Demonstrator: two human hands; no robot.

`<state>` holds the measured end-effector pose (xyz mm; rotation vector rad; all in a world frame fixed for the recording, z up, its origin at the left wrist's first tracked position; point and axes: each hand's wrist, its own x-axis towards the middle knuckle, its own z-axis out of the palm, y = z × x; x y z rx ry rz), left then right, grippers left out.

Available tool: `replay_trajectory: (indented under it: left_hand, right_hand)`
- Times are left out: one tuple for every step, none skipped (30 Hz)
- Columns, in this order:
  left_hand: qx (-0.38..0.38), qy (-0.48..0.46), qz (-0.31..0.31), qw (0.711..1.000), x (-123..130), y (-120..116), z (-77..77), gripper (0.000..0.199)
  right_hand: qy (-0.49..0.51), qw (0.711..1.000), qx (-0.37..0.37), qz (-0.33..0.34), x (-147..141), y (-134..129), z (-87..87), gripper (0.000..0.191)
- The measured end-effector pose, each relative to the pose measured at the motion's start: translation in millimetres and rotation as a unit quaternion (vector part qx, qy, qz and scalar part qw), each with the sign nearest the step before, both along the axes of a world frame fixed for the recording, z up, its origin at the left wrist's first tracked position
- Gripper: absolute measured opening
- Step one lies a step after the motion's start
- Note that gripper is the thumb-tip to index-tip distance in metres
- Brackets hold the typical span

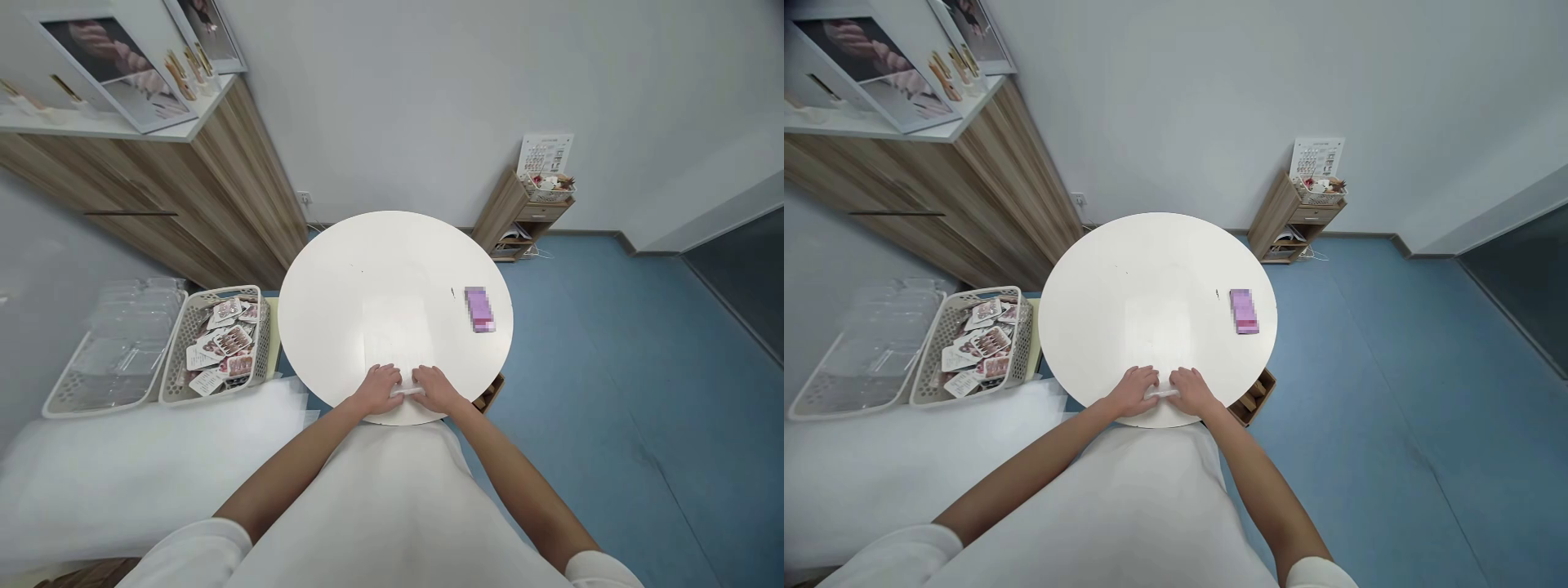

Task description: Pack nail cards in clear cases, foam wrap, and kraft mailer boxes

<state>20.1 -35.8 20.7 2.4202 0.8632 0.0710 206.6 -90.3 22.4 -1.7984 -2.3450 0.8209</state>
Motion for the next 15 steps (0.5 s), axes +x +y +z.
replay_trajectory:
  left_hand:
    - [0.009,-0.007,0.007,1.000,-1,1,-0.2,0.021]
    - [0.012,-0.010,0.014,1.000,-2,3,-0.9,0.024]
    - [0.007,-0.008,0.019,1.000,-2,5,-2.1,0.027]
    - [-0.006,-0.002,0.024,1.000,-3,7,-3.6,0.028]
    - [-0.023,0.004,0.029,0.999,-3,10,-5.3,0.028]
    - [-0.043,0.007,0.036,0.998,-3,13,-7.2,0.027]
    - [-0.062,0.005,0.046,0.997,-3,17,-9.2,0.025]
    - [-0.081,-0.002,0.059,0.995,-3,20,-11.2,0.024]
    - [-0.099,-0.010,0.074,0.992,-3,24,-13.2,0.024]
    - [-0.115,-0.017,0.091,0.989,-3,27,-15.2,0.024]
    - [-0.130,-0.021,0.110,0.985,-3,30,-17.3,0.024]
    - [-0.144,-0.021,0.132,0.981,-4,33,-19.3,0.024]
    - [-0.156,-0.020,0.155,0.975,-4,35,-21.2,0.024]
    - [-0.168,-0.019,0.177,0.969,-5,37,-23.0,0.024]
    - [-0.184,-0.020,0.198,0.963,-6,39,-24.7,0.024]
  right_hand:
    - [0.006,1.000,0.005,-0.006,1,3,0.1,0.018]
    - [0.011,1.000,0.008,-0.016,2,7,0.0,0.017]
    - [0.014,0.999,0.009,-0.029,3,10,-0.3,0.015]
    - [0.016,0.999,0.005,-0.043,4,13,-0.7,0.014]
    - [0.019,0.998,-0.004,-0.056,4,17,-1.2,0.014]
    - [0.023,0.997,-0.017,-0.070,5,20,-1.9,0.014]
    - [0.030,0.996,-0.031,-0.083,6,24,-2.8,0.015]
    - [0.041,0.993,-0.044,-0.098,7,28,-3.9,0.016]
    - [0.054,0.990,-0.056,-0.117,7,32,-5.2,0.019]
    - [0.068,0.986,-0.067,-0.139,8,36,-6.7,0.021]
    - [0.080,0.981,-0.077,-0.160,9,39,-8.3,0.024]
    - [0.092,0.976,-0.087,-0.176,9,42,-10.1,0.026]
    - [0.101,0.973,-0.096,-0.186,9,45,-11.9,0.026]
    - [0.107,0.970,-0.102,-0.191,9,47,-13.8,0.024]
    - [0.111,0.970,-0.105,-0.192,10,49,-15.9,0.022]
